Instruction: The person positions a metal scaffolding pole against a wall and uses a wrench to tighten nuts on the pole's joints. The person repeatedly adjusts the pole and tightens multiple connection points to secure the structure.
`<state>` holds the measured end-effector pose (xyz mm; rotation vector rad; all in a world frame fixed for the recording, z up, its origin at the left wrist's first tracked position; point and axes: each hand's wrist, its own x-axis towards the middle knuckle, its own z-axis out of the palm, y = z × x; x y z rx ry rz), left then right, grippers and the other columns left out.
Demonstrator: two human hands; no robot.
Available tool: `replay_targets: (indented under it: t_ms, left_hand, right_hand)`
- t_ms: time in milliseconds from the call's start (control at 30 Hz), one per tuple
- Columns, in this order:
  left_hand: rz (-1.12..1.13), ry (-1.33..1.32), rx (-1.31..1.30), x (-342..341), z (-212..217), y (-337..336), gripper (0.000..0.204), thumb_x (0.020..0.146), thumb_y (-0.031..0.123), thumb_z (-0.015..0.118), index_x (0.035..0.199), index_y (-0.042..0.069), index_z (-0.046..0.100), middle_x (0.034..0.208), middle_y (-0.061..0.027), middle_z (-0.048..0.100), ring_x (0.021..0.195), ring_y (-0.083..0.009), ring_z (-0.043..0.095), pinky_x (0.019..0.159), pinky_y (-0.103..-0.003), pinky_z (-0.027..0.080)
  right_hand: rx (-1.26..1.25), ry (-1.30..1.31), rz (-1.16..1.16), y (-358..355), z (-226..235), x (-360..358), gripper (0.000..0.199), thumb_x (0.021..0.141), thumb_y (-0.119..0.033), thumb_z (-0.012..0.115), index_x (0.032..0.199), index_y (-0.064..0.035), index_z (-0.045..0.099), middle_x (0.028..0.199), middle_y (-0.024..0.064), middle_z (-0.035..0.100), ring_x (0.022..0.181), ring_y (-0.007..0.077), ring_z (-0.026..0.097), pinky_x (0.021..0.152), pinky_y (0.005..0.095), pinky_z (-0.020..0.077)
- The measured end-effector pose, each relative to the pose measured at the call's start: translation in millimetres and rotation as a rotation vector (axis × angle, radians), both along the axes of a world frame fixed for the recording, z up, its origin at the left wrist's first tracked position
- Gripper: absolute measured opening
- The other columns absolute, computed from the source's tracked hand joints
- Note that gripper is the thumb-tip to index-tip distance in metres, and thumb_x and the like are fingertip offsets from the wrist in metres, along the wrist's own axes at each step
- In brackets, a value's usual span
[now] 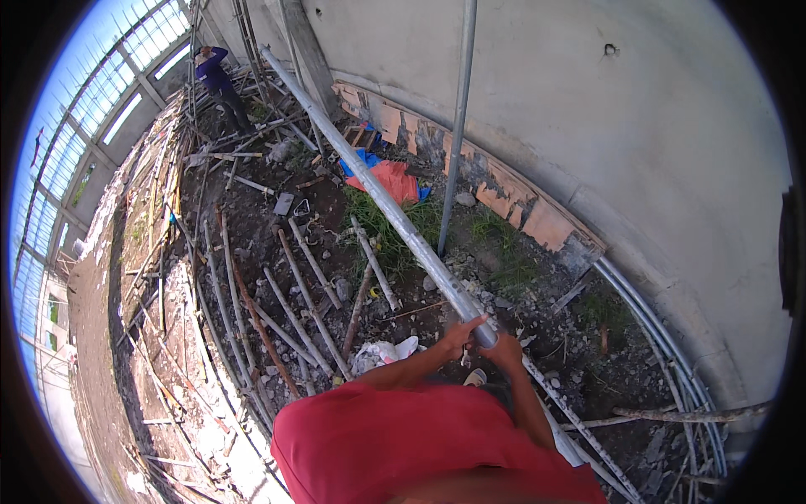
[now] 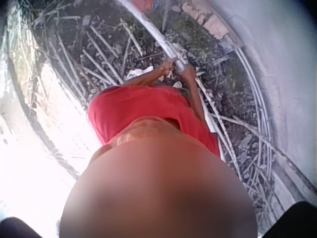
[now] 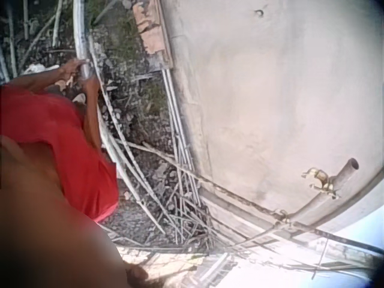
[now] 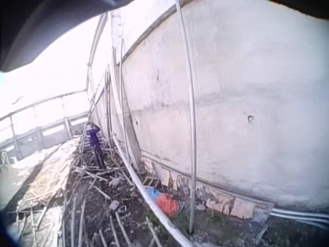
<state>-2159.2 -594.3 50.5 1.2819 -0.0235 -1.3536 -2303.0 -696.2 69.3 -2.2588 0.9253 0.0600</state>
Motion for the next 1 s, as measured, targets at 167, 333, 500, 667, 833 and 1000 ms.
replay_targets:
  t_ms: [167,333,500,667,833,1000]
  left_hand:
    - [-0.080,0.149,0.020,11.7,-9.5,17.3,0.035,0.088,0.041,0.076,0.109,0.015,0.066,0.098,0.0020,0.072,0.067,-0.0081,0.050,0.052,-0.025,0.033]
    - [-0.137,0.104,0.177,52.2,-33.1,26.1,0.046,0.090,0.044,0.072,0.116,0.007,0.064,0.099,-0.0057,0.069,0.060,-0.0109,0.046,0.047,-0.024,0.032]
    - [-0.098,-0.032,0.303,97.4,-47.0,32.3,0.057,0.092,0.050,0.071,0.121,0.002,0.065,0.094,-0.0072,0.068,0.050,-0.0108,0.037,0.045,-0.025,0.031]
    - [-0.160,-0.008,0.095,130.1,-14.1,26.8,0.066,0.093,0.053,0.070,0.126,-0.003,0.060,0.094,-0.0083,0.068,0.046,-0.0104,0.035,0.042,-0.023,0.032]
    - [-0.103,-0.093,0.039,142.8,24.5,14.8,0.062,0.095,0.054,0.065,0.122,-0.001,0.061,0.088,-0.0064,0.066,0.044,-0.0080,0.036,0.041,-0.024,0.032]
    - [-0.019,-0.088,-0.015,151.9,28.1,1.7,0.060,0.099,0.054,0.059,0.118,-0.002,0.061,0.070,-0.0026,0.058,0.041,-0.0066,0.033,0.039,-0.025,0.033]
  right_hand:
    - [0.131,0.015,-0.065,20.3,-8.8,-21.0,0.085,0.063,-0.063,0.085,0.125,-0.0064,0.069,0.108,0.0204,0.075,0.100,0.0375,0.072,0.090,0.0463,0.0557]
    - [-0.002,-0.566,-1.049,55.2,-23.3,-139.1,0.056,0.089,-0.051,0.075,0.117,-0.0033,0.068,0.113,0.0179,0.072,0.107,0.0324,0.070,0.096,0.0435,0.0524]
    - [-0.555,-0.083,-2.416,113.8,-81.8,-308.6,0.072,0.088,-0.050,0.076,0.138,-0.0020,0.054,0.130,0.0230,0.058,0.127,0.0408,0.055,0.105,0.0479,0.0465]
    - [0.399,-1.026,-2.537,151.7,-128.5,-374.8,0.118,0.074,-0.068,0.082,0.157,-0.0021,0.030,0.154,0.0295,0.039,0.145,0.0434,0.039,0.111,0.0560,0.0418]
    - [0.513,-1.692,-2.328,87.7,-172.0,-376.9,0.077,0.075,-0.051,0.091,0.126,-0.0042,0.056,0.105,0.0180,0.068,0.090,0.0333,0.069,0.078,0.0489,0.0576]
    - [0.836,-1.514,-2.366,64.8,-189.7,-372.9,0.034,0.084,-0.037,0.080,0.091,-0.0116,0.059,0.082,0.0034,0.059,0.081,0.0252,0.061,0.087,0.0552,0.0535]
